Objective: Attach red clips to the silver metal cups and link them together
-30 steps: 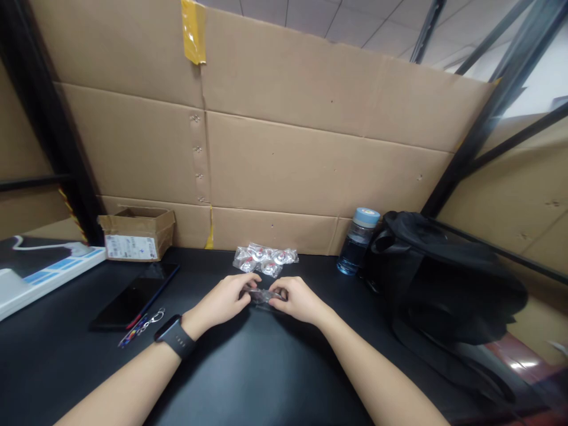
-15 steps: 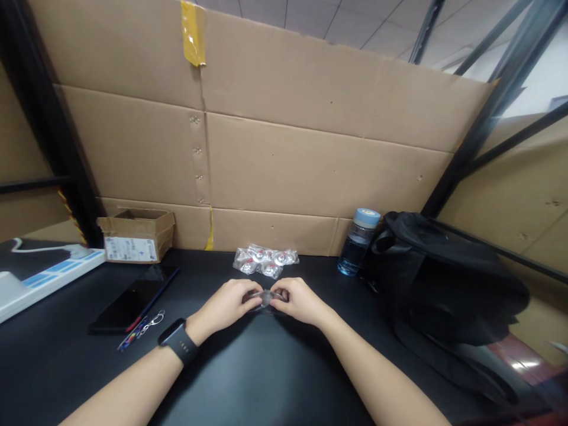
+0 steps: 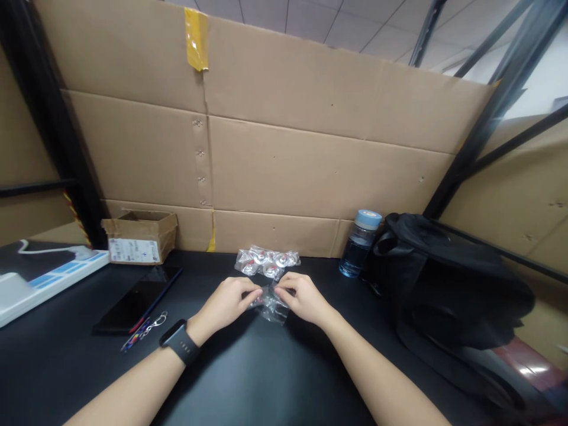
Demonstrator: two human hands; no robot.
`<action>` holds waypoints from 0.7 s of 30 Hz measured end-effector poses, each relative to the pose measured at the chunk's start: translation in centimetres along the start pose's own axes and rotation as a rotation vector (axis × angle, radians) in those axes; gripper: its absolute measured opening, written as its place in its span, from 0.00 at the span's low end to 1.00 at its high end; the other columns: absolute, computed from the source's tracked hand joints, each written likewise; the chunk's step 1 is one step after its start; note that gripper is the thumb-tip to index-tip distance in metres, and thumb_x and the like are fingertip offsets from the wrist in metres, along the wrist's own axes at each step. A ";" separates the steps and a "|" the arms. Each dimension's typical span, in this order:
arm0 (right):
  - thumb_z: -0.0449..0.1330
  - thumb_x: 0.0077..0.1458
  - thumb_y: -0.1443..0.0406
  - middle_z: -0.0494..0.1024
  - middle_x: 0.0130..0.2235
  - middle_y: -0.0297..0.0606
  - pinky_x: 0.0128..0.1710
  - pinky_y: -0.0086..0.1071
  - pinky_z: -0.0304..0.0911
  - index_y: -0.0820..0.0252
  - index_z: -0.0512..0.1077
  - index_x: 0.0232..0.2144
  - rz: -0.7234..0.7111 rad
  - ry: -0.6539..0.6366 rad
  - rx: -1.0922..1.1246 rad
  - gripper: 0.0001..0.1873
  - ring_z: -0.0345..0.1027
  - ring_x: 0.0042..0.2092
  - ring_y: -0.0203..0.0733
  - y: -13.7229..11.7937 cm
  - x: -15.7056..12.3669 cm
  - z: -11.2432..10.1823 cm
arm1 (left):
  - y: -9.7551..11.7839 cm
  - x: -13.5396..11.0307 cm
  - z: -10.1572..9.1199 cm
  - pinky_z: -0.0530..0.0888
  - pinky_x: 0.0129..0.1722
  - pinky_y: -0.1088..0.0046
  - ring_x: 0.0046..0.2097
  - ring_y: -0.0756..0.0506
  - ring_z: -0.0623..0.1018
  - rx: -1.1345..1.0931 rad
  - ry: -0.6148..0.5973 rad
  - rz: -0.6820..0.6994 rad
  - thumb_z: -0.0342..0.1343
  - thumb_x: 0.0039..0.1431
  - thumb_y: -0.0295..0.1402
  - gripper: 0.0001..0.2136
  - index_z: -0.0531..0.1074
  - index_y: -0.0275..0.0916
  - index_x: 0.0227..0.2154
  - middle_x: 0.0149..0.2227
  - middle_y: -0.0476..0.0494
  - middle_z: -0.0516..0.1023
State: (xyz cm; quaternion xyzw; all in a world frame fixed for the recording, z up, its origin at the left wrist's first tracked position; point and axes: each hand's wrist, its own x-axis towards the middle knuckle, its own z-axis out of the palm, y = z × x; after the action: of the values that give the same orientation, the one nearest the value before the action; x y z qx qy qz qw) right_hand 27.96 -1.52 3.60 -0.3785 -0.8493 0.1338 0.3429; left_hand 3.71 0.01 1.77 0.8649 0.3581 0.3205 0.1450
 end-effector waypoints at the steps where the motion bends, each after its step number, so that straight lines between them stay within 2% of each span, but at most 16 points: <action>1: 0.58 0.66 0.65 0.79 0.35 0.38 0.39 0.29 0.64 0.59 0.81 0.32 -0.001 0.005 0.001 0.13 0.73 0.37 0.39 0.0 0.0 -0.1 | 0.0 0.0 0.0 0.71 0.41 0.74 0.36 0.46 0.80 -0.007 0.004 0.007 0.51 0.71 0.40 0.16 0.83 0.44 0.36 0.35 0.45 0.84; 7: 0.56 0.69 0.62 0.80 0.35 0.38 0.42 0.31 0.65 0.59 0.81 0.31 0.007 0.007 0.008 0.17 0.74 0.38 0.40 0.0 0.0 -0.2 | 0.6 -0.1 0.3 0.71 0.42 0.73 0.36 0.46 0.79 0.025 0.042 0.014 0.51 0.71 0.41 0.20 0.81 0.42 0.26 0.32 0.46 0.82; 13: 0.56 0.69 0.61 0.80 0.37 0.39 0.42 0.31 0.66 0.58 0.81 0.33 0.010 0.029 0.064 0.16 0.74 0.39 0.40 -0.1 0.0 0.1 | 0.7 0.1 0.6 0.71 0.42 0.73 0.39 0.47 0.80 -0.049 0.093 -0.023 0.50 0.71 0.39 0.17 0.83 0.44 0.33 0.36 0.47 0.83; 15: 0.56 0.69 0.62 0.80 0.37 0.39 0.42 0.31 0.66 0.58 0.81 0.32 0.006 0.027 0.068 0.16 0.74 0.38 0.40 -0.2 0.0 0.1 | 0.7 0.1 0.3 0.72 0.43 0.73 0.39 0.47 0.80 -0.058 0.049 -0.018 0.52 0.70 0.38 0.14 0.83 0.44 0.36 0.37 0.47 0.83; 18: 0.57 0.68 0.62 0.80 0.35 0.38 0.42 0.31 0.66 0.59 0.80 0.31 -0.001 0.003 0.045 0.16 0.74 0.38 0.40 -0.2 0.0 0.2 | 0.8 -0.1 0.0 0.72 0.42 0.75 0.39 0.47 0.80 -0.071 -0.086 0.036 0.58 0.66 0.37 0.08 0.82 0.45 0.40 0.39 0.48 0.83; 21: 0.56 0.68 0.63 0.79 0.35 0.38 0.41 0.31 0.65 0.60 0.80 0.30 0.007 -0.020 0.025 0.17 0.73 0.37 0.39 -0.2 0.0 0.3 | 1.0 -0.2 0.0 0.72 0.41 0.76 0.38 0.48 0.80 -0.066 -0.136 0.058 0.62 0.62 0.34 0.07 0.81 0.46 0.42 0.39 0.49 0.82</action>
State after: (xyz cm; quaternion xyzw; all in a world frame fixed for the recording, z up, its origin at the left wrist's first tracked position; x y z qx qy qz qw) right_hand 27.69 -1.65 3.44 -0.3756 -0.8496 0.1493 0.3388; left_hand 4.12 -0.87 2.13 0.8894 0.3116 0.2765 0.1884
